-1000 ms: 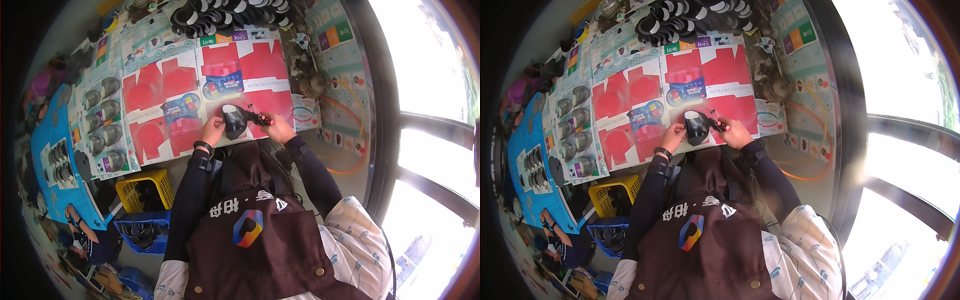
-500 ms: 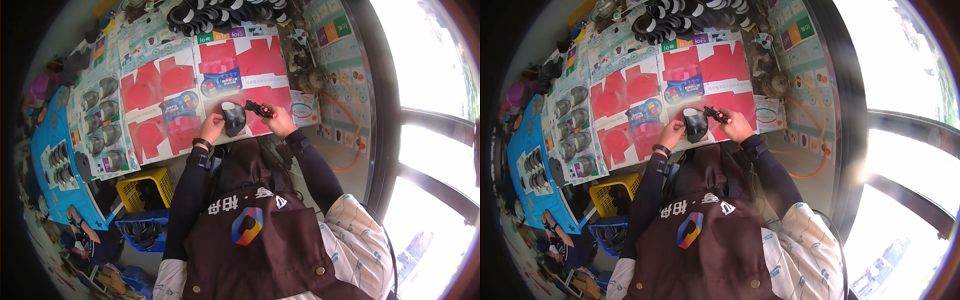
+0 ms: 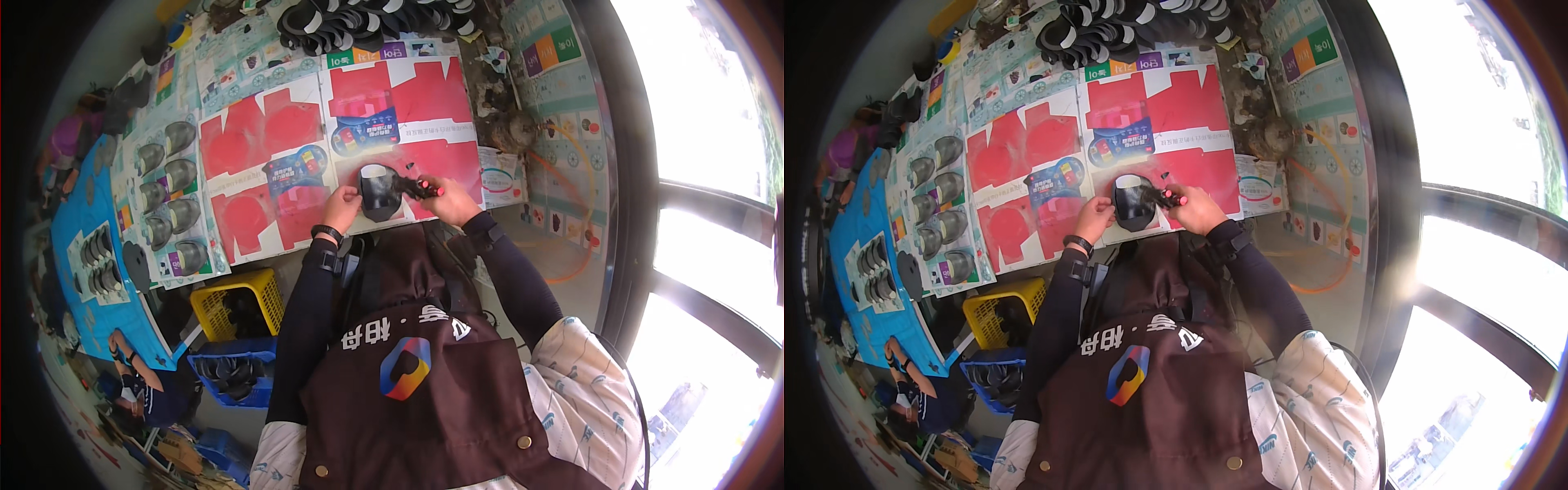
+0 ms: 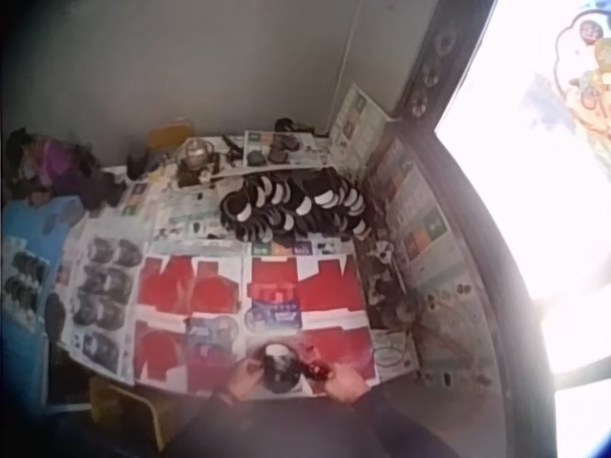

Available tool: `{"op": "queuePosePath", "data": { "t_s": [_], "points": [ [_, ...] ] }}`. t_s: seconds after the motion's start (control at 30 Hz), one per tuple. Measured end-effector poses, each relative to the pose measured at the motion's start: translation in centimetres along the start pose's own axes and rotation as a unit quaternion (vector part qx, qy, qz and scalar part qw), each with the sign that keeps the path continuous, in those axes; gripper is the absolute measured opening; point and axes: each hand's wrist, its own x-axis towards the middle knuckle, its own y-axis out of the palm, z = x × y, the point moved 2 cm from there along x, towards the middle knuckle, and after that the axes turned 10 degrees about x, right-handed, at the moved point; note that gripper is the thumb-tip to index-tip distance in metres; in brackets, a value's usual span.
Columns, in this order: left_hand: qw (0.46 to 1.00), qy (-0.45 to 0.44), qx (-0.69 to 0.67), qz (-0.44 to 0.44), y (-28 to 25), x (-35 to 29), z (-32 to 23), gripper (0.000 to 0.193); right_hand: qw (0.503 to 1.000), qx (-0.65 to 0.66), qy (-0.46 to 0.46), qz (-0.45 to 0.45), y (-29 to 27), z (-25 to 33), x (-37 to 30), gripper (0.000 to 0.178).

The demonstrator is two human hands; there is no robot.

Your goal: Apply adhesive using a glue gun to shoe components and assemble them on a production line.

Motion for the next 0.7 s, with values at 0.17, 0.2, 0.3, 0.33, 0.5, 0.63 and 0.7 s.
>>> {"op": "queuePosePath", "data": {
  "t_s": [0.17, 0.2, 0.3, 0.33, 0.5, 0.63, 0.7],
  "points": [
    [0.999, -0.024, 0.006, -0.02, -1.7, -0.7, 1.3, 0.027, 1.0, -0.009, -0.014, 0.007, 0.9, 0.7, 0.2, 0.032],
    [0.999, -0.033, -0.001, -0.025, -2.2, -1.0, 1.5, 0.027, 1.0, 0.019, 0.017, 0.011, 1.1, 0.8, 0.3, 0.031],
    [0.997, -0.054, -0.041, -0.034, -3.8, -2.4, 1.8, 0.028, 0.997, -0.035, -0.061, 0.038, 2.1, 1.5, 0.6, 0.029],
    [0.994, -0.067, -0.073, -0.038, -4.4, -2.9, 1.8, 0.03, 0.997, -0.035, -0.061, 0.037, 2.6, 1.5, 0.7, 0.029],
    [0.988, -0.067, -0.112, -0.077, -6.9, -4.7, 2.8, 0.026, 0.998, 0.01, 0.06, 0.001, 3.0, 3.3, 1.3, 0.032],
    [0.982, -0.071, -0.152, -0.085, -7.9, -5.4, 2.8, 0.022, 0.999, -0.018, -0.031, 0.001, 3.4, 1.4, 2.9, 0.032],
    [0.978, -0.077, -0.169, -0.094, -8.3, -5.8, 3.4, 0.021, 0.998, 0.02, -0.006, -0.061, 3.5, 1.8, 3.6, 0.036]
  ]
}}
